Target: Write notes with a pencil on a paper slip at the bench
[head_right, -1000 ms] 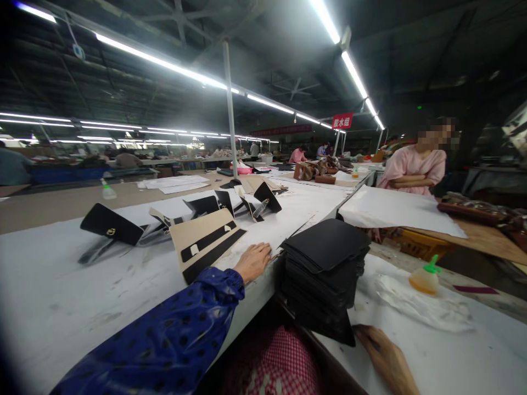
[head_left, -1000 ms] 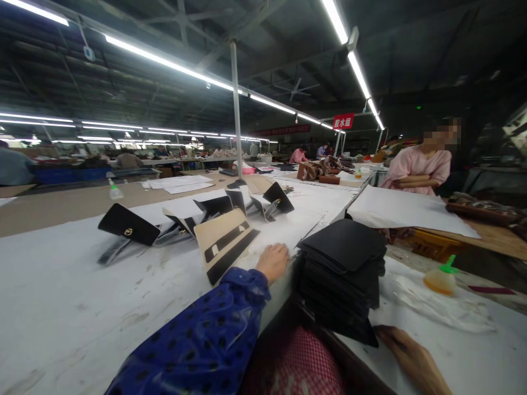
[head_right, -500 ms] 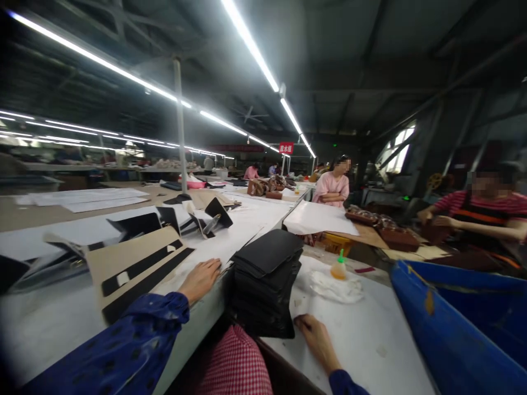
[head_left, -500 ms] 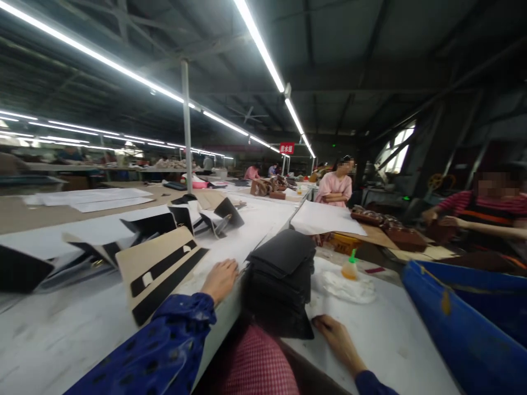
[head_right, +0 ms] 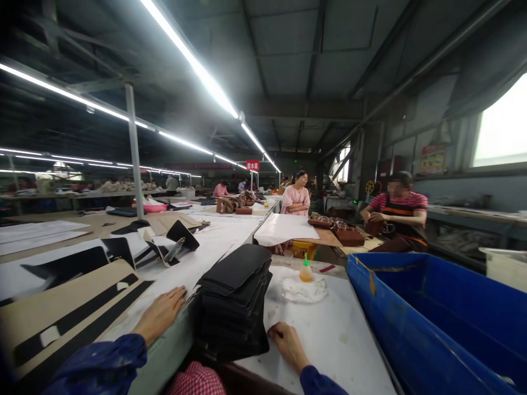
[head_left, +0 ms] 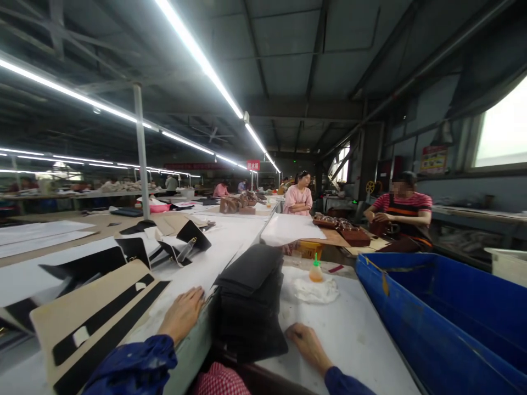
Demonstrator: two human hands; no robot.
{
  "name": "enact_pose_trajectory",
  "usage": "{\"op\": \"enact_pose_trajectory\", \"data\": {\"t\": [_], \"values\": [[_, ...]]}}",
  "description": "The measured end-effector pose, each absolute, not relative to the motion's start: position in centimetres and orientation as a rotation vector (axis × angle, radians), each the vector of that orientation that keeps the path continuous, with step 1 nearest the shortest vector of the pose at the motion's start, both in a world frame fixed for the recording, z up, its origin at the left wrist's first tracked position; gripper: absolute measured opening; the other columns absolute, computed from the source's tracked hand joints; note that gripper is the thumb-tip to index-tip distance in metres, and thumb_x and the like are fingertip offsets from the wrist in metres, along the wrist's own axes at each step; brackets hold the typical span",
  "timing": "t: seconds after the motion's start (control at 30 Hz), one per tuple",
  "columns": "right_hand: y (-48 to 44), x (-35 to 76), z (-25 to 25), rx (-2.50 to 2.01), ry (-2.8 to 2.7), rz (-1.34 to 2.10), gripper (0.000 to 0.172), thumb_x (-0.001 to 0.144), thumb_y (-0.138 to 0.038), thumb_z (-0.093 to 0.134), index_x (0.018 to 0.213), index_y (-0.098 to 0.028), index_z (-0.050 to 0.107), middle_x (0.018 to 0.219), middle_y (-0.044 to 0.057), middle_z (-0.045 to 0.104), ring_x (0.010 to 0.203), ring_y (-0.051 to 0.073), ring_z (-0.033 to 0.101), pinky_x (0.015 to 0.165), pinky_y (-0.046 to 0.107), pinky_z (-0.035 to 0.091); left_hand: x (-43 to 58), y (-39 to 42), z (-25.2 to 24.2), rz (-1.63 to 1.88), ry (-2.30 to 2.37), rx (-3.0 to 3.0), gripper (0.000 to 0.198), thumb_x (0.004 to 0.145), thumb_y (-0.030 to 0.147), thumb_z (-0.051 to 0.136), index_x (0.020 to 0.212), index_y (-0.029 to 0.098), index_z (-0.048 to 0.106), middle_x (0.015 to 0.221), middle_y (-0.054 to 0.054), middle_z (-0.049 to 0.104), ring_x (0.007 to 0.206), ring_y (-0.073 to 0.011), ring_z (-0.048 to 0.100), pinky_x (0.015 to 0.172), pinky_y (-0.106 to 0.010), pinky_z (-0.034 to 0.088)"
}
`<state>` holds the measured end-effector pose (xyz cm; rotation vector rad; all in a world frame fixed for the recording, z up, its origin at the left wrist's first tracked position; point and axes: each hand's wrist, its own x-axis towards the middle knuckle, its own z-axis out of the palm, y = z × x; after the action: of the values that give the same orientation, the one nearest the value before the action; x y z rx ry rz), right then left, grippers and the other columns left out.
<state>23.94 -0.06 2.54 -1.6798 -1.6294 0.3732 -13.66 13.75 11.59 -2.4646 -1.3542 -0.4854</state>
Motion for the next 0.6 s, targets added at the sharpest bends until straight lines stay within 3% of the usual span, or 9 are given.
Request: {"op": "enact_pose_trajectory", "data": {"t": [0.2, 0.4, 0.6], "values": [[0.0, 23.9, 2.5, -1.677, -1.623, 0.364, 0.028, 0.093, -0.04, 0.058, 0.084, -0.014, 0.064, 0.086, 0.001, 0.067, 0.085, 0.015, 0.065, 0.083, 0.036, 0.053, -13.6, 13.6, 11.5, -0.478, -1.388, -2.491, 0.034, 0.099, 0.018, 0.045, 0.129, 0.006, 0.055, 0.137, -0.016, 0.055, 0.133, -0.0255, 0.046, 0.11, -0.046, 0.037], [-0.5, 24.0, 2.5, -1.654, -1.609, 0.342, 0.038, 0.093, -0.047, 0.055, 0.076, -0.014, 0.062, 0.072, -0.002, 0.063, 0.074, 0.013, 0.064, 0.075, 0.032, 0.053, -13.5, 12.9, 12.0, -0.577, -1.466, -2.497, 0.031, 0.1, 0.02, 0.044, 0.127, 0.011, 0.056, 0.136, -0.013, 0.055, 0.131, -0.0233, 0.048, 0.109, -0.047, 0.039], [0.0, 24.2, 8.7, -1.545, -1.394, -0.022, 0.043, 0.096, -0.054, 0.043, 0.092, -0.015, 0.062, 0.088, 0.003, 0.066, 0.082, 0.015, 0.064, 0.078, 0.036, 0.053, -13.5, 12.3, 12.7, -0.683, -1.511, -2.498, 0.029, 0.098, 0.02, 0.047, 0.124, 0.011, 0.058, 0.132, -0.012, 0.058, 0.127, -0.024, 0.051, 0.107, -0.048, 0.04]]}}
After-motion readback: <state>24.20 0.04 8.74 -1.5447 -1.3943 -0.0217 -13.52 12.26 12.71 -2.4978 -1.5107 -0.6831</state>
